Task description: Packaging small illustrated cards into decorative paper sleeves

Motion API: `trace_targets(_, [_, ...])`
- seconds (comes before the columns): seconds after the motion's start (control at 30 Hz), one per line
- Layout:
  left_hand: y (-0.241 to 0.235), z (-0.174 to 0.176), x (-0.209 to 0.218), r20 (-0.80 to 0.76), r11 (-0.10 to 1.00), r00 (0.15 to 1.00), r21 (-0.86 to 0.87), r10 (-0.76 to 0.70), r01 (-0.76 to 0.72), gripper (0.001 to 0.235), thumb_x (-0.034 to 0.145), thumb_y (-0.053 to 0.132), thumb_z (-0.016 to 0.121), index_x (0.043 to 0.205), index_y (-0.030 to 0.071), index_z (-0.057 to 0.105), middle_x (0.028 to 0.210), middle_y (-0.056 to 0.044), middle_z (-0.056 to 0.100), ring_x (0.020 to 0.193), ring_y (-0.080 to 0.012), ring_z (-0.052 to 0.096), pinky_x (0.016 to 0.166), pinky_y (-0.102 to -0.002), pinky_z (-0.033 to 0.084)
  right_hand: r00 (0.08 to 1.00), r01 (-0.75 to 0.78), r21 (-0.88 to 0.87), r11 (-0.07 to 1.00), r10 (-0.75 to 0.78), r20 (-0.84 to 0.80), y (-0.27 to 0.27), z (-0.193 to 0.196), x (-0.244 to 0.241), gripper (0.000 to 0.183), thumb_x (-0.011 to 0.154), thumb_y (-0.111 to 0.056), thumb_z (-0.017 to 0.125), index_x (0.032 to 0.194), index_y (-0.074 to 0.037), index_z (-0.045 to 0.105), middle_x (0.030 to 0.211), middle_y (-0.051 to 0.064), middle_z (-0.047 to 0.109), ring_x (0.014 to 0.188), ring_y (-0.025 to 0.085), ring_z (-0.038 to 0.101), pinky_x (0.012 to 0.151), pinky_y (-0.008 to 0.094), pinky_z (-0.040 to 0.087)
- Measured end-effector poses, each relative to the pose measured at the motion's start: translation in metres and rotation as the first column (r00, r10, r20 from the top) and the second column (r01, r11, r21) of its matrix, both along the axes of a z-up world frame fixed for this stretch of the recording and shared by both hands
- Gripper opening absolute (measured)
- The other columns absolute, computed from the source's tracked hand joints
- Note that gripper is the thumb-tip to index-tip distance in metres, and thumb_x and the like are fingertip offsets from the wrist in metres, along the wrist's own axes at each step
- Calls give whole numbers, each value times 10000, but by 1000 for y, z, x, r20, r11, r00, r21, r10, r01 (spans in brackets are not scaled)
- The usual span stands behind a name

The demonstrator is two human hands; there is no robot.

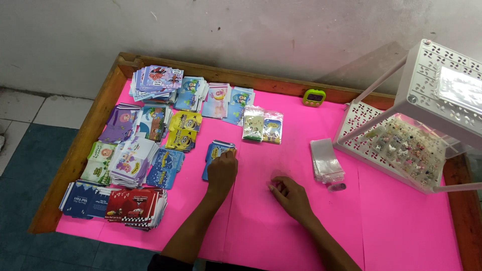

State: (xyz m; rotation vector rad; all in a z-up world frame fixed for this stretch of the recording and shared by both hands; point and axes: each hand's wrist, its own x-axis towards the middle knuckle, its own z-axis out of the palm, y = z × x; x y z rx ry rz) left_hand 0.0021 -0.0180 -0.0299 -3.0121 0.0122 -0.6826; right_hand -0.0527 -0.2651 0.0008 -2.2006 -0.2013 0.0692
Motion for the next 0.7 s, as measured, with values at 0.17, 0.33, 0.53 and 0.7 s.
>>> trace_targets(0.17, [-7, 15, -4, 59, 997, 998, 63, 36, -39, 126, 904, 287, 654, 808, 211, 622, 698, 65, 661, 558, -126, 715, 524, -257, 577, 1000, -8, -1, 1000, 8, -12, -1, 0, 0, 297, 915, -334, 768, 1104, -106, 747, 783, 149, 718, 662, 297, 723, 581, 410, 608])
trace_targets(0.33, [-6, 10, -7, 48, 999, 998, 10, 44, -44, 136, 927, 267, 664, 814, 199, 632, 717, 52, 669, 564, -141, 723, 532, -267, 585, 1000, -18, -13, 1000, 18, 4, -2, -4, 0, 296, 915, -330, 764, 1108, -107, 749, 800, 151, 731, 680, 300, 739, 592, 404, 619])
trace_targets(0.53, [-7, 31, -11, 37, 997, 999, -75, 28, -25, 268, 973, 410, 670, 808, 199, 657, 706, 34, 663, 554, -153, 711, 525, -255, 573, 1000, -19, 1, 1000, 19, 24, -2, -2, 1, 285, 924, -314, 761, 1104, -93, 743, 812, 164, 728, 686, 306, 737, 597, 404, 617])
trace_targets(0.7, [-19, 33, -10, 186, 816, 949, -486, -255, 314, 219, 943, 460, 732, 887, 249, 748, 740, 46, 716, 656, -183, 748, 574, -296, 602, 1000, -20, 59, 998, 19, 14, -3, 1, 0, 260, 929, -281, 758, 1102, -87, 754, 888, 159, 773, 733, 316, 758, 610, 412, 619])
